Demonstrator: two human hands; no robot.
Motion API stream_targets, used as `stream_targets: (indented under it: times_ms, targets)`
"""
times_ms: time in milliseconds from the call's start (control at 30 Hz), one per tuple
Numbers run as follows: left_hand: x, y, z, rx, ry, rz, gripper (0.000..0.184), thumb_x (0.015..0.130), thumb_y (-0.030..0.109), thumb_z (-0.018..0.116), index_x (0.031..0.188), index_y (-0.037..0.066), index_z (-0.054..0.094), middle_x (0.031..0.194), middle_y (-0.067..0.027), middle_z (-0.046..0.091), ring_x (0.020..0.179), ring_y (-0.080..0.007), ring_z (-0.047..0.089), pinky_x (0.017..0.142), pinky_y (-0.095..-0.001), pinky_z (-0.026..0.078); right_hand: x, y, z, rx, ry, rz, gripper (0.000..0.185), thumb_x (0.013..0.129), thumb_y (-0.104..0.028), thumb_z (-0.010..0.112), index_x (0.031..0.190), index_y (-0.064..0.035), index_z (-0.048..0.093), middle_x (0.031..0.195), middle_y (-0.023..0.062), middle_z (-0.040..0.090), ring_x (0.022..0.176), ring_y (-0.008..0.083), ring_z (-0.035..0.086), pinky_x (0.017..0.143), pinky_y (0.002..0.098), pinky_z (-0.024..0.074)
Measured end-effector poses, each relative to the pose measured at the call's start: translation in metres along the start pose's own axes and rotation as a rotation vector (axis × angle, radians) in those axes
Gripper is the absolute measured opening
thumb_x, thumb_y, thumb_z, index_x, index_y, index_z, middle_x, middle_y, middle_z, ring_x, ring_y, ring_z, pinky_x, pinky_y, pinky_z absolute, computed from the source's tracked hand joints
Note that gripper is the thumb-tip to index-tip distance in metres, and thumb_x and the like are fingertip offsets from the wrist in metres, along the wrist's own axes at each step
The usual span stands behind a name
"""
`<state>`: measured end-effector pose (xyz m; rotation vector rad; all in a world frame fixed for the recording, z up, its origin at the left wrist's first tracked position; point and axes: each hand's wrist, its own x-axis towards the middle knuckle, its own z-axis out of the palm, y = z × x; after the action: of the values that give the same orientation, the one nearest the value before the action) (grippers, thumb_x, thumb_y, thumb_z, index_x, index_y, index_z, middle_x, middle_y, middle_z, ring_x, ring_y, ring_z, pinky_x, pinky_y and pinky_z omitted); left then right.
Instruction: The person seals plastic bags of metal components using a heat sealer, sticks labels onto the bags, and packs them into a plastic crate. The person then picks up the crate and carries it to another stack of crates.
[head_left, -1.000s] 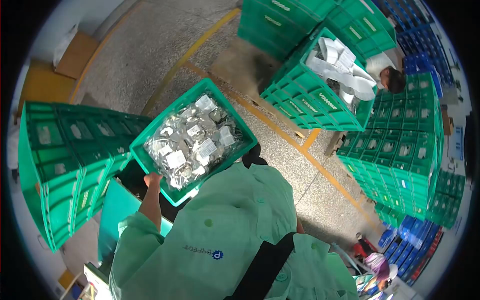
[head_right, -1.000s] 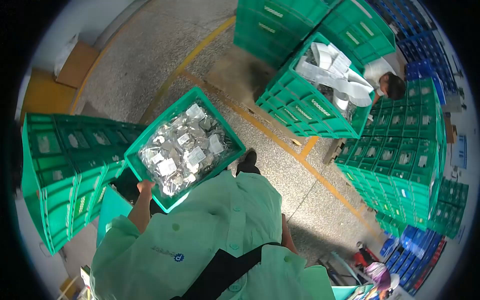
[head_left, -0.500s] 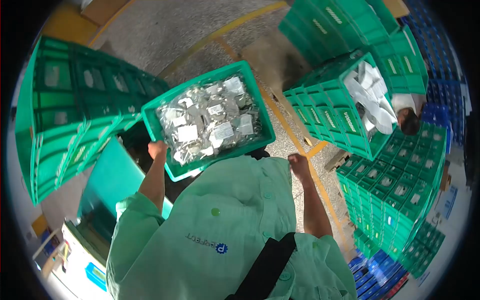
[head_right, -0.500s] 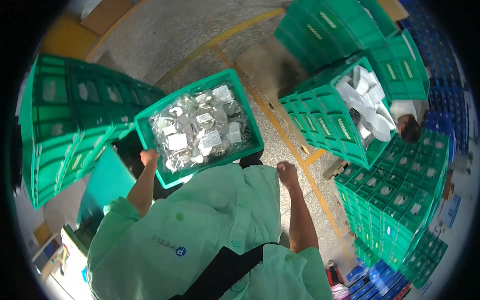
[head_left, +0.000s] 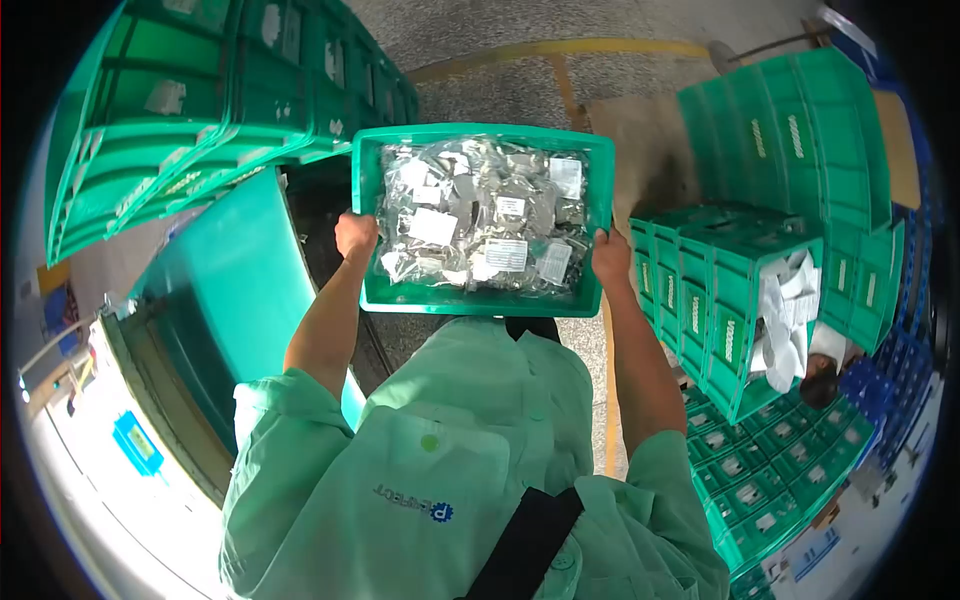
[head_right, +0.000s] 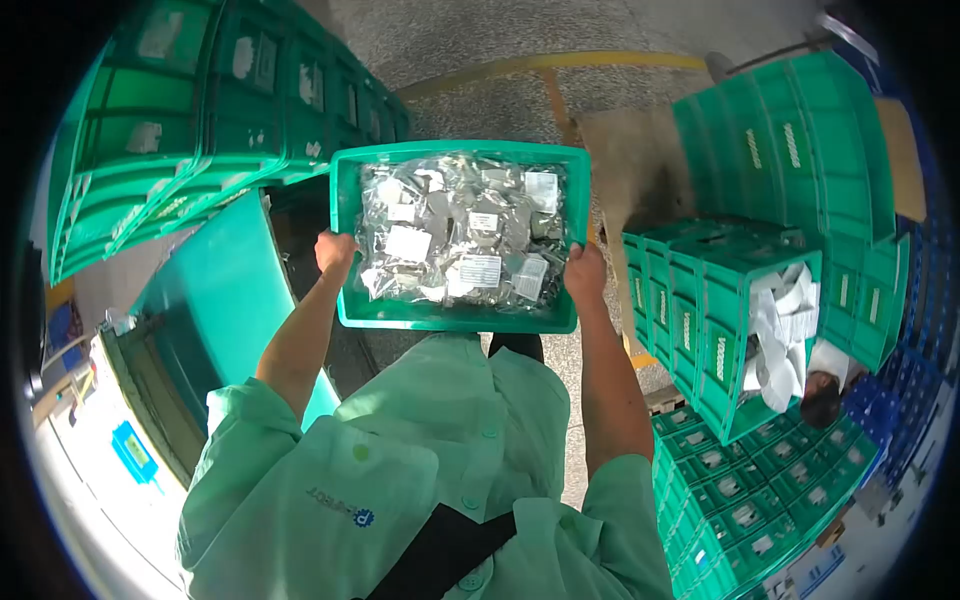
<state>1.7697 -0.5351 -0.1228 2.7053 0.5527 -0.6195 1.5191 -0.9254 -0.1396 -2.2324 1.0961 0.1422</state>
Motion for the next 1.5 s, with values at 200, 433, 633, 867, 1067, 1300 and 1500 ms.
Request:
stream_targets:
  times_ms: [200, 433, 633, 867, 1067, 1300, 1500]
  targets:
    - [0.01, -0.012, 0.007, 0.005, 0.017, -0.055, 0.029, 0.076, 0.02, 0.06, 0.092, -0.001, 0.072, 0.096, -0.023, 0.071, 0.095, -0.0394, 0.069, 0.084, -0.0462, 0.056, 0.003, 0.006, -0.008, 0.097, 0.023, -0.197, 0.034, 0.094, -0.027, 0.06, 0.095, 0.0061, 0.064, 0.086, 0.0305, 0.062, 0.08, 0.0448, 0.061, 0.072, 0.0508, 0.0451]
    - [-0.043, 0.0, -0.045, -0.031, 0.101, 0.328, 0.026, 0.077, 0.012, 0.065, 0.102, 0.005, 0.065, 0.113, -0.0186, 0.06, 0.11, -0.037, 0.059, 0.092, -0.0474, 0.05, 0.014, 0.039, 0.006, 0.25, -0.069, -0.189, 0.029, 0.095, -0.025, 0.062, 0.1, 0.0035, 0.064, 0.091, 0.0196, 0.066, 0.082, 0.03, 0.06, 0.079, 0.043, 0.0473]
    - [-0.195, 0.078, -0.374, -0.09, 1.124, 0.954, 0.057, 0.065, 0.004, 0.077, 0.119, 0.006, 0.056, 0.122, -0.0147, 0.055, 0.119, -0.0386, 0.049, 0.094, -0.0479, 0.04, 0.028, 0.02, 0.001, 0.107, -0.158, -0.136, 0.034, 0.093, -0.026, 0.063, 0.099, 0.0073, 0.063, 0.099, 0.0261, 0.066, 0.089, 0.0407, 0.061, 0.082, 0.0449, 0.0473]
    - [-0.059, 0.069, -0.457, 0.362, 0.86, 0.902, 0.036, 0.065, 0.02, 0.083, 0.092, 0.007, 0.062, 0.09, -0.0138, 0.066, 0.094, -0.0382, 0.063, 0.079, -0.0487, 0.048, 0.007, 0.045, -0.003, 0.233, -0.214, -0.207, 0.034, 0.092, -0.023, 0.062, 0.108, 0.0064, 0.063, 0.095, 0.0213, 0.065, 0.079, 0.0346, 0.065, 0.071, 0.0465, 0.0526]
    - [-0.12, 0.096, -0.47, 0.296, 0.885, 1.045, 0.038, 0.062, 0.022, 0.083, 0.09, 0.007, 0.062, 0.086, -0.016, 0.067, 0.086, -0.0395, 0.065, 0.072, -0.049, 0.051, -0.037, 0.062, -0.06, 0.632, -0.367, 0.304, 0.032, 0.093, -0.017, 0.059, 0.114, 0.007, 0.059, 0.087, 0.0142, 0.062, 0.069, 0.0264, 0.066, 0.057, 0.0414, 0.0558]
    - [-0.302, 0.085, -0.345, 0.322, 0.891, 1.177, 0.024, 0.071, 0.017, 0.074, 0.087, 0.009, 0.057, 0.075, -0.0085, 0.059, 0.069, -0.0309, 0.062, 0.06, -0.0414, 0.048, -0.023, 0.016, -0.127, 0.974, -0.388, 0.01, 0.033, 0.098, -0.033, 0.058, 0.096, -0.0007, 0.063, 0.085, 0.0126, 0.066, 0.074, 0.0253, 0.066, 0.066, 0.0356, 0.0551]
    - [-0.366, 0.041, -0.188, 0.158, 0.785, 1.373, 0.021, 0.053, 0.017, 0.056, 0.072, 0.007, 0.052, 0.076, -0.0075, 0.051, 0.065, -0.0221, 0.053, 0.063, -0.0353, 0.046, -0.089, -0.16, -0.235, 1.286, -0.642, -0.259, 0.062, 0.097, -0.048, 0.055, 0.136, 0.0003, 0.047, 0.124, 0.0144, 0.059, 0.121, 0.0272, 0.053, 0.103, 0.0436, 0.0411]
